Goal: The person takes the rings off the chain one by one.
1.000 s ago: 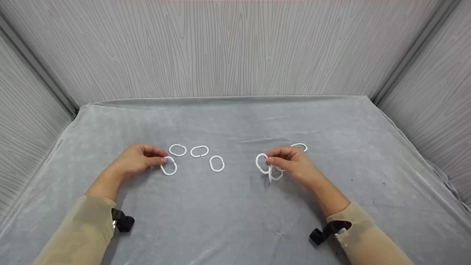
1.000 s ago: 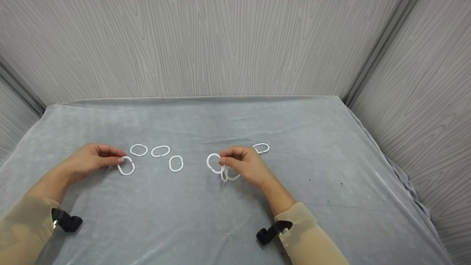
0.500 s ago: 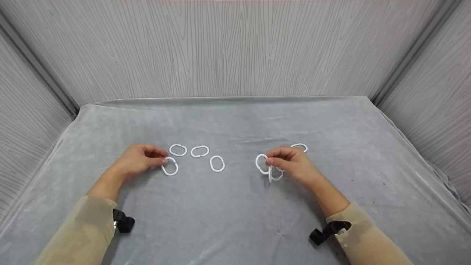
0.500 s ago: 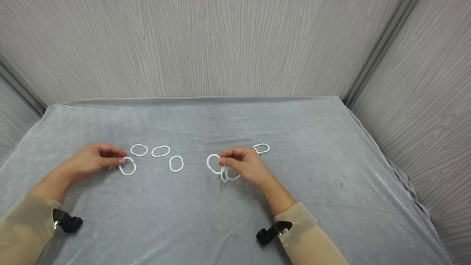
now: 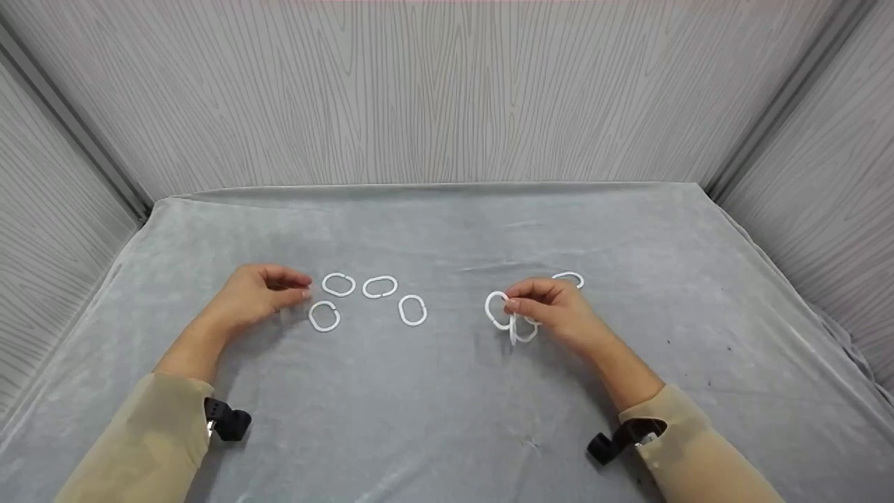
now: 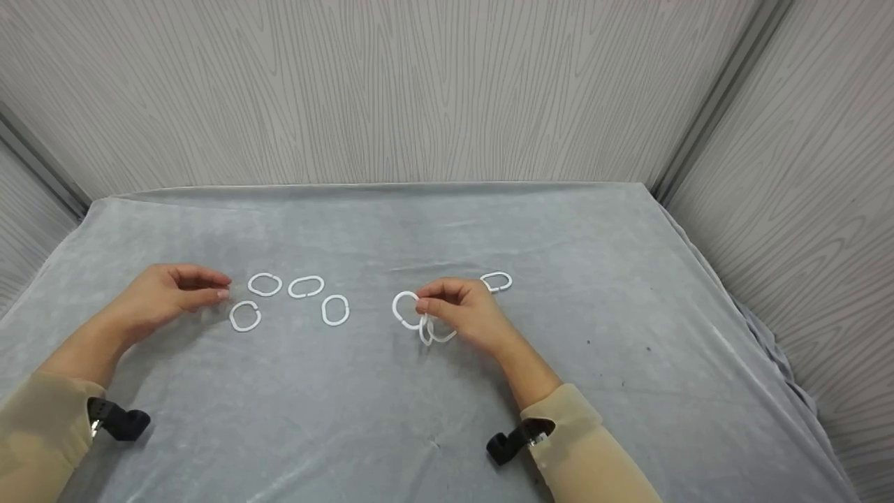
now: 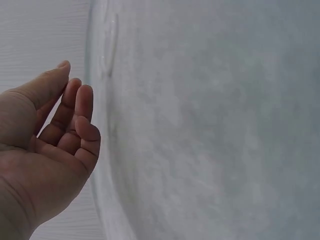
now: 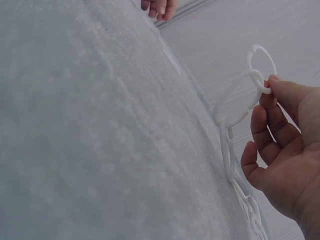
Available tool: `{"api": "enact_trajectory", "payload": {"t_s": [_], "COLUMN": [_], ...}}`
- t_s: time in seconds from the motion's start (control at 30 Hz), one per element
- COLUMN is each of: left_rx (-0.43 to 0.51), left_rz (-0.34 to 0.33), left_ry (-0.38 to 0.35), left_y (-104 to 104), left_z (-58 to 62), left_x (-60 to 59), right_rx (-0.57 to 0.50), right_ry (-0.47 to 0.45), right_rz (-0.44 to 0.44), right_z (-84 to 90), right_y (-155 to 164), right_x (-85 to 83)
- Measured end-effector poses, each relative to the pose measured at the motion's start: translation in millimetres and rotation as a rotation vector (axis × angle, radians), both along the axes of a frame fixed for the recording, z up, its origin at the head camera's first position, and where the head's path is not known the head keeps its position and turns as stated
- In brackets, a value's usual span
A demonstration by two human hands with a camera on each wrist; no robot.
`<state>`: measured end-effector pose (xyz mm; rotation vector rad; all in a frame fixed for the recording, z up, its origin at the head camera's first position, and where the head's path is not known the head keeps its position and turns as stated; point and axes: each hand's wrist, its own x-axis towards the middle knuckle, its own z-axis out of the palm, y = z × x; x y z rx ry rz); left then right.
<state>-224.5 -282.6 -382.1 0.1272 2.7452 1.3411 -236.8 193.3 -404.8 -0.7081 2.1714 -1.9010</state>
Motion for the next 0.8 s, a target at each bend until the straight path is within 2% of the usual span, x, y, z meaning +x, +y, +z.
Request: {"api": "enact_trajectory", "payload": {"t_s": [0.17,0.37,0.63,0.8], "left_rx": [0.082,0.195,0.315,0.361], "left_rz": [0.002,-0.045,-0.166,-0.235], "left_ry": [0.045,0.090,0.157,0.179], "left_y": [18,54,115,147], "left_z": [16.9,29.6,33.2,29.8], "left_x": [3.4,7.1,12.0,14.2], "right_rx": [0.008,0.014,-0.015,-0.022], "right_ry": [-0.005,-0.001,-0.005,0.006], "right_rz": [-0.006,-0.006,0.016,0.026], "right_z": [0.3,0.2,1.9,1.9], "right_y": [-1,-2,-3,-2], "right_x": [-1.4,-2.8,-2.3,-1.7]}}
